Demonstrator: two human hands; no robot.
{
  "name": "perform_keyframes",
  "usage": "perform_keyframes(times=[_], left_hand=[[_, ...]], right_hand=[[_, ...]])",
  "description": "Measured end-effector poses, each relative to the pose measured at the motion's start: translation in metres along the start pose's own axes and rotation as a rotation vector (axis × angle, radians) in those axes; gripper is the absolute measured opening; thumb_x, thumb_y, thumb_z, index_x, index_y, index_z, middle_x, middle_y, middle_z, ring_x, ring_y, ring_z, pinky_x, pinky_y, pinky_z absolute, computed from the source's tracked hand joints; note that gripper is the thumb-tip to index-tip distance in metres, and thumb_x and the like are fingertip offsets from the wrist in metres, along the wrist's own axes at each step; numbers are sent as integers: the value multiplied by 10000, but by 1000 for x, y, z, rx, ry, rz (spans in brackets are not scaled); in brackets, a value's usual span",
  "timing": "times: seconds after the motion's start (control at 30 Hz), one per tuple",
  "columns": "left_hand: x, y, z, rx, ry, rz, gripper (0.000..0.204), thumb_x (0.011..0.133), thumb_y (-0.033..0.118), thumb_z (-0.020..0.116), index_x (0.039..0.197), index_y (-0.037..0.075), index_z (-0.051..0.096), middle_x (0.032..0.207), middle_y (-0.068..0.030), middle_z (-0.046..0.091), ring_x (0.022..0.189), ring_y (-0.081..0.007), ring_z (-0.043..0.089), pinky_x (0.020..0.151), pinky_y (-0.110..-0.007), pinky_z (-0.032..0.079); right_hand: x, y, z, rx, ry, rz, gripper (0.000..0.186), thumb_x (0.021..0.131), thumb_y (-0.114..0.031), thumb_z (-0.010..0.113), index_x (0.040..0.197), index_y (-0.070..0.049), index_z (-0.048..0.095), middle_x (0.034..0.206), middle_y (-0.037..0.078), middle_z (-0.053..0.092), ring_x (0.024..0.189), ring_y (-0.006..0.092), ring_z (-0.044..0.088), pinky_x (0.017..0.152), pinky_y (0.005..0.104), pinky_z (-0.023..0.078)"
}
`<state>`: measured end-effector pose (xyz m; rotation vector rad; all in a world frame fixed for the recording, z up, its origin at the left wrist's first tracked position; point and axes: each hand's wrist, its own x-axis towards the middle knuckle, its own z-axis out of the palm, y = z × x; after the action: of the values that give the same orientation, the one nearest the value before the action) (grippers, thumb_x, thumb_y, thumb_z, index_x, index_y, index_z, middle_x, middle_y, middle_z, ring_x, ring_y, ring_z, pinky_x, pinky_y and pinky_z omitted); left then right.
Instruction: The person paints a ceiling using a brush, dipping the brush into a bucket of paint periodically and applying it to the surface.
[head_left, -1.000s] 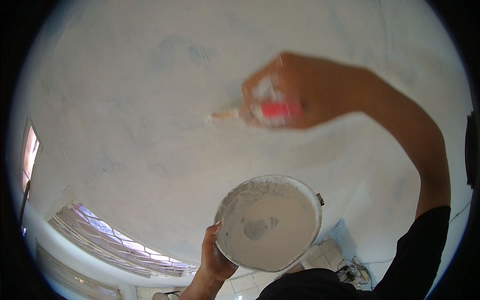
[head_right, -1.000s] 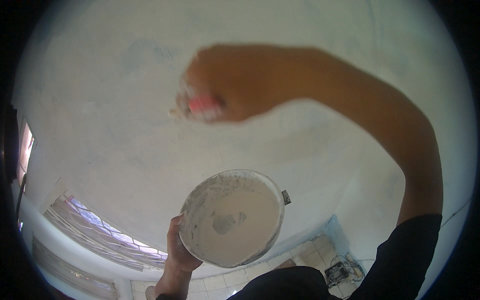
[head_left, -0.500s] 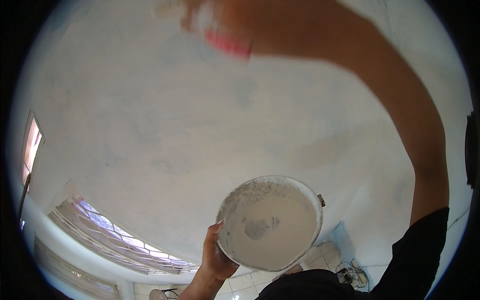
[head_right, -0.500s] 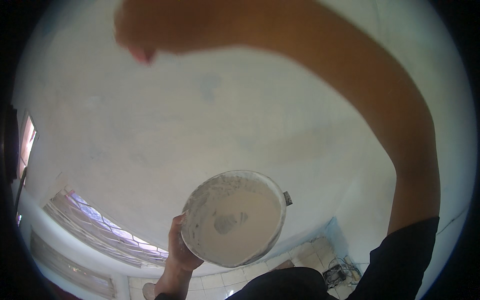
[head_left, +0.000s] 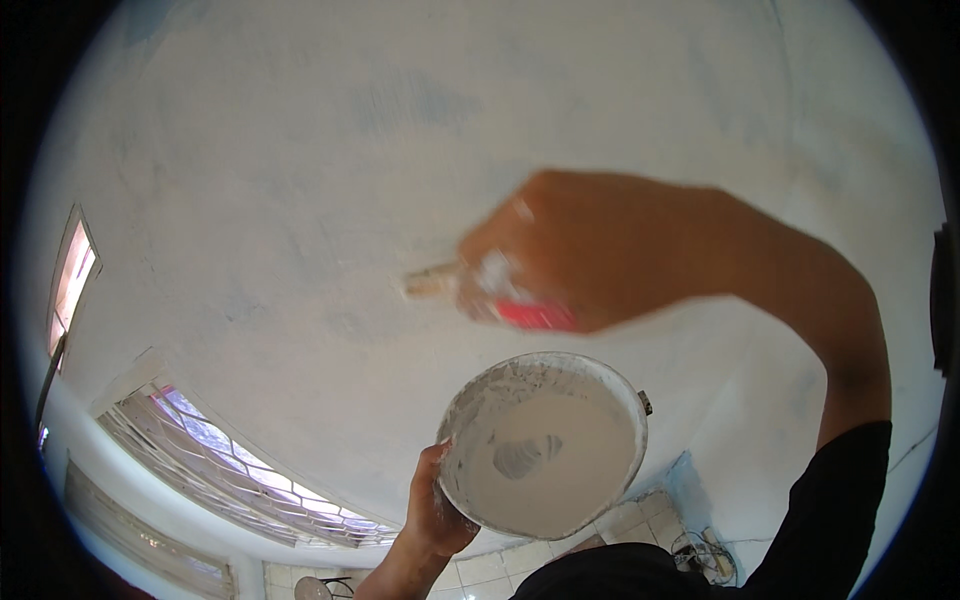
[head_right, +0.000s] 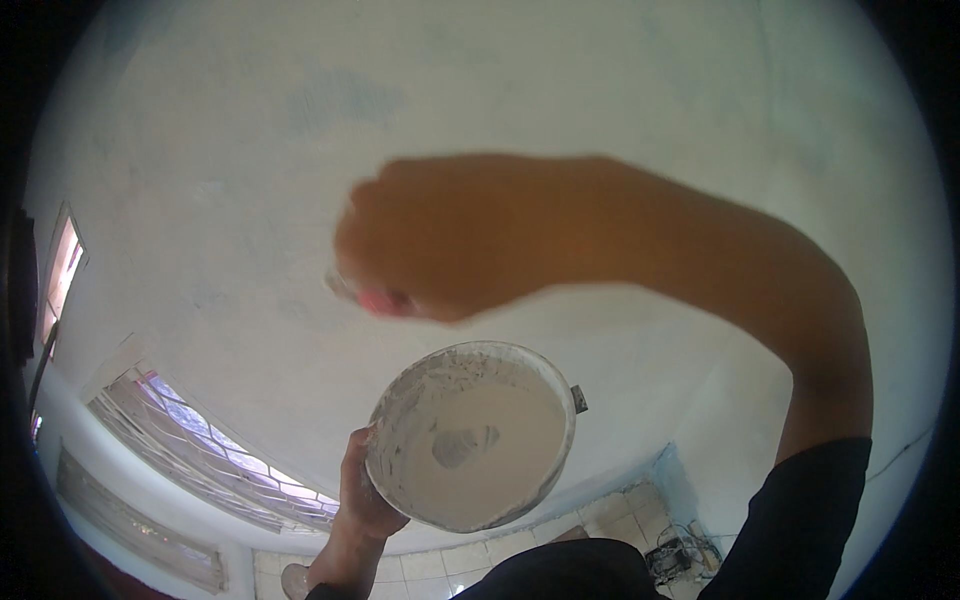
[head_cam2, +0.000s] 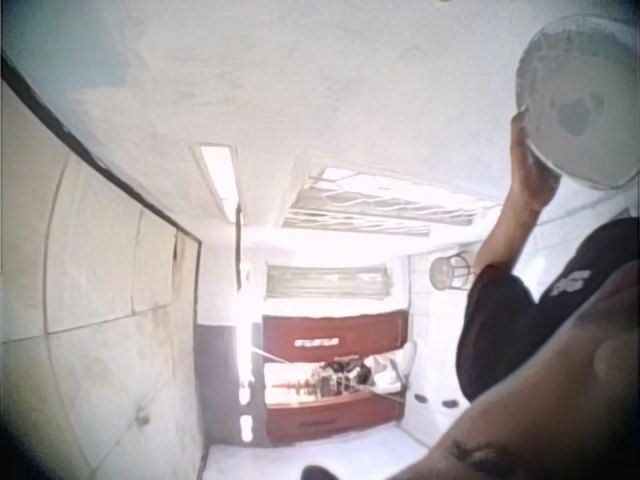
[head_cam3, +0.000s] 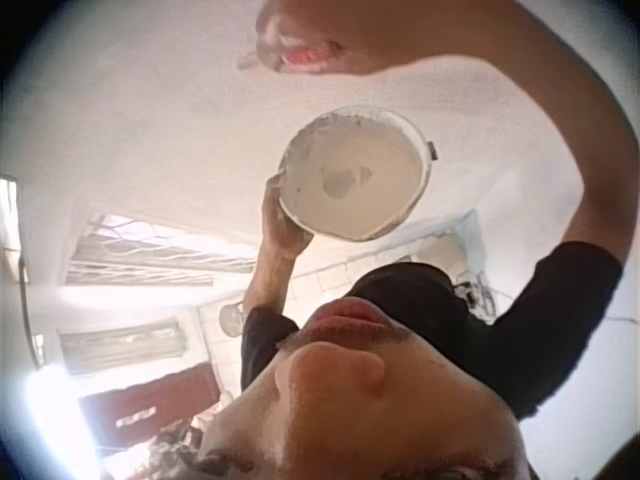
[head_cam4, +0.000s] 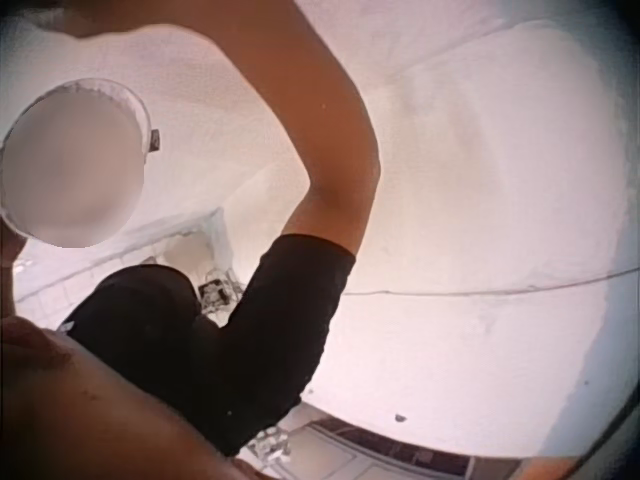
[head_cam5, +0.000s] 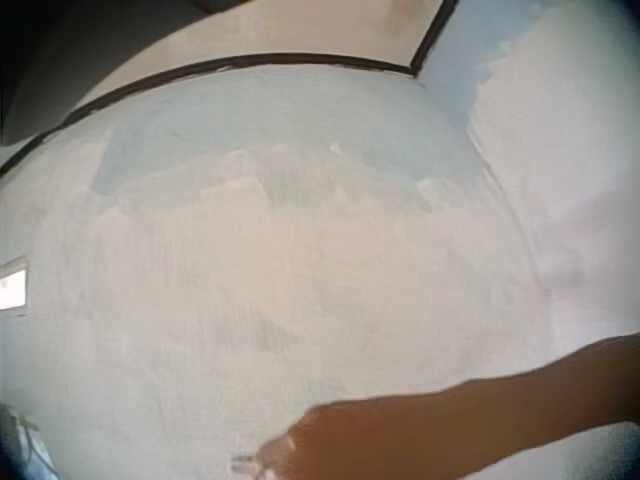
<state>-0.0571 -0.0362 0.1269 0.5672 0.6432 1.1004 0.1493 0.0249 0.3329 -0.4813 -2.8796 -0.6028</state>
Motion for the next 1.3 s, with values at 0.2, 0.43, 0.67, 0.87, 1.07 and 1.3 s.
perform_keyframes(times=[0.2,0.43,0.67,0.87,1.07,1.3], left_hand=[[2,4,2,6,3,-42,537,825,383,427,1243,47,407,1167,-96,512,1046,-224,519,834,-362,460],[7,5,1,3,-12,-47,523,827,379,428,1236,53,415,1166,-89,514,1039,-224,522,829,-359,458],[14,6,-3,-4,-86,-66,520,824,370,428,1236,52,413,1172,-89,509,1044,-221,518,839,-352,453],[18,3,-5,-16,-69,-71,522,823,365,433,1239,50,407,1164,-92,512,1045,-223,516,844,-357,450],[16,3,3,2,-91,-69,533,824,366,428,1248,43,398,1169,-95,511,1044,-225,519,845,-356,451],[13,1,-3,-4,-114,-46,539,829,374,416,1251,39,399,1177,-104,508,1048,-233,519,846,-363,450]], right_hand=[[22,35,-61,-126,555,-72,198,767,-119,557,621,-21,466,663,119,540,582,214,517,570,326,425],[13,62,-61,-433,502,-93,147,775,-109,570,665,-21,527,665,107,570,580,192,532,567,304,446],[-35,15,74,-616,364,-255,83,675,-91,625,638,-33,578,588,38,493,618,151,536,409,217,459],[-50,8,53,97,168,-31,113,732,-105,618,817,-35,643,766,78,592,671,178,586,543,279,493],[-50,67,-13,163,358,191,137,759,-161,627,818,-38,617,796,100,640,590,220,519,636,294,453],[-64,66,-81,-203,650,182,189,783,-138,627,930,-19,615,813,87,641,705,157,598,649,262,475]])
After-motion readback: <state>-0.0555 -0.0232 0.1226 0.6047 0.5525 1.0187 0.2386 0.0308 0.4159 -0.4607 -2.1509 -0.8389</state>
